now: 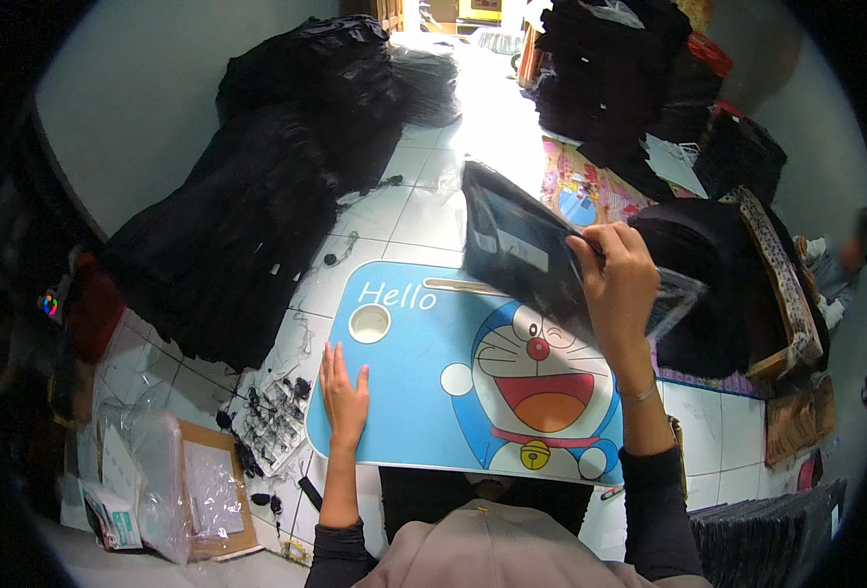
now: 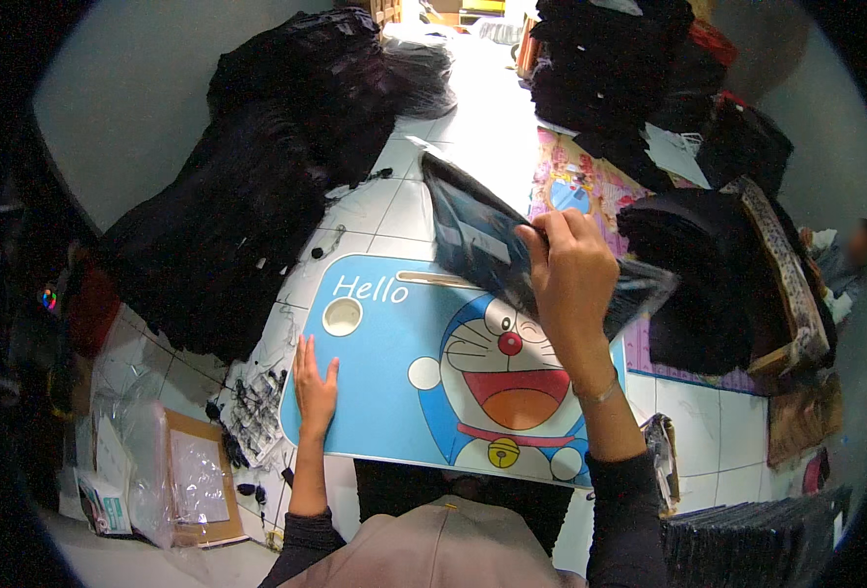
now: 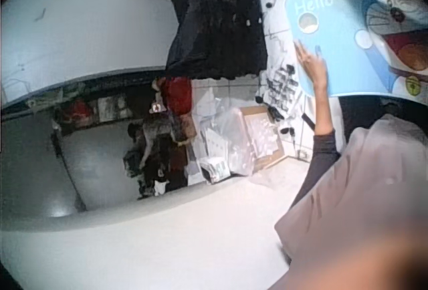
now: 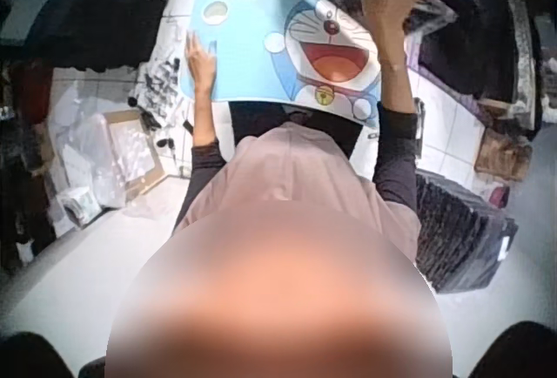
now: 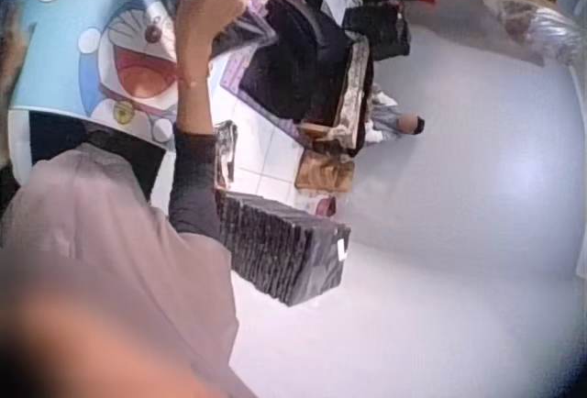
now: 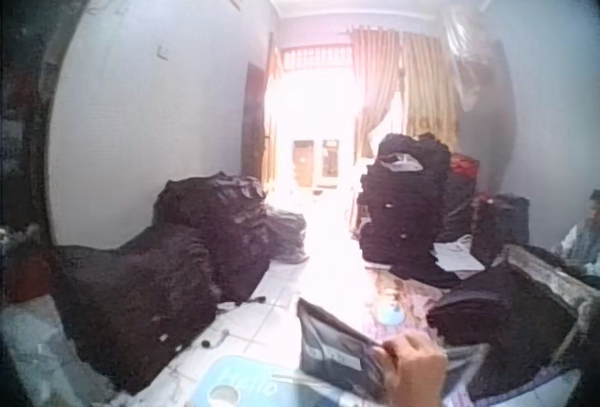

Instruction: The person folds black trousers on a table, places them into clear plastic bags, and stacks the packaged items. The person repeats this process for multiple trousers, folding them neatly and sealing each bag before stacking.

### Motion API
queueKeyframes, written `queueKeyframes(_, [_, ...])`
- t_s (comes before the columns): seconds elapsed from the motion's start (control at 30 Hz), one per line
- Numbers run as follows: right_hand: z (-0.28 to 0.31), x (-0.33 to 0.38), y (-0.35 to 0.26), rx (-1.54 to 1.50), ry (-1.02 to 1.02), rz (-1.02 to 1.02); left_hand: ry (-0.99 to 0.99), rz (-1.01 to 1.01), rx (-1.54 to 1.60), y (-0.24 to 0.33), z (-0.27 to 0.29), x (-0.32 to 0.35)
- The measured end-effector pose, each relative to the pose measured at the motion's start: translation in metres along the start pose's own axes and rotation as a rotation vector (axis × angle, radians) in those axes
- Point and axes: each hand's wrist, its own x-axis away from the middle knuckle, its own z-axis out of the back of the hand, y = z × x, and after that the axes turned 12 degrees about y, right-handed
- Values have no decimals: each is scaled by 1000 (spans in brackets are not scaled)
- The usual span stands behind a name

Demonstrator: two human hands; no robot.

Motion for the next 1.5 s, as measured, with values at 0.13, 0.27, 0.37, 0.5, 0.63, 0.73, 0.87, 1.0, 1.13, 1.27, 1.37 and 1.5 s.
queueKeyframes(0.13, [40,33,-44,128,-132,120,59,-3,43,6,0,1])
queueKeyframes(0.27, [64,107,-63,-9,-814,24,191,-108,158,17,7,10])
queueKeyframes(0.37, [64,138,-7,-117,-697,-190,208,-342,203,34,19,35])
queueKeyframes(0.5, [51,160,50,434,-699,-131,-95,-668,459,68,23,93])
queueKeyframes(0.63, [77,164,31,315,-949,-34,-370,-1015,219,76,22,130])
queueKeyframes(0.73, [72,146,25,173,-1104,-8,-251,-1055,252,61,20,132])
queueKeyframes(0.87, [-15,129,45,-131,-425,-5,-185,-925,318,41,23,137])
queueKeyframes(1.0, [-65,140,40,-15,-623,29,-128,-873,316,32,27,141])
queueKeyframes(1.13, [-80,143,-1,-93,-603,100,-112,-869,292,33,27,140])
queueKeyframes(1.27, [-88,137,-14,-127,-919,146,-202,-905,243,33,27,136])
queueKeyframes(1.37, [-56,135,9,-400,-836,-41,-189,-907,214,25,33,130])
queueKeyframes(1.5, [49,147,44,-432,-1219,131,-60,-877,58,3,50,117])
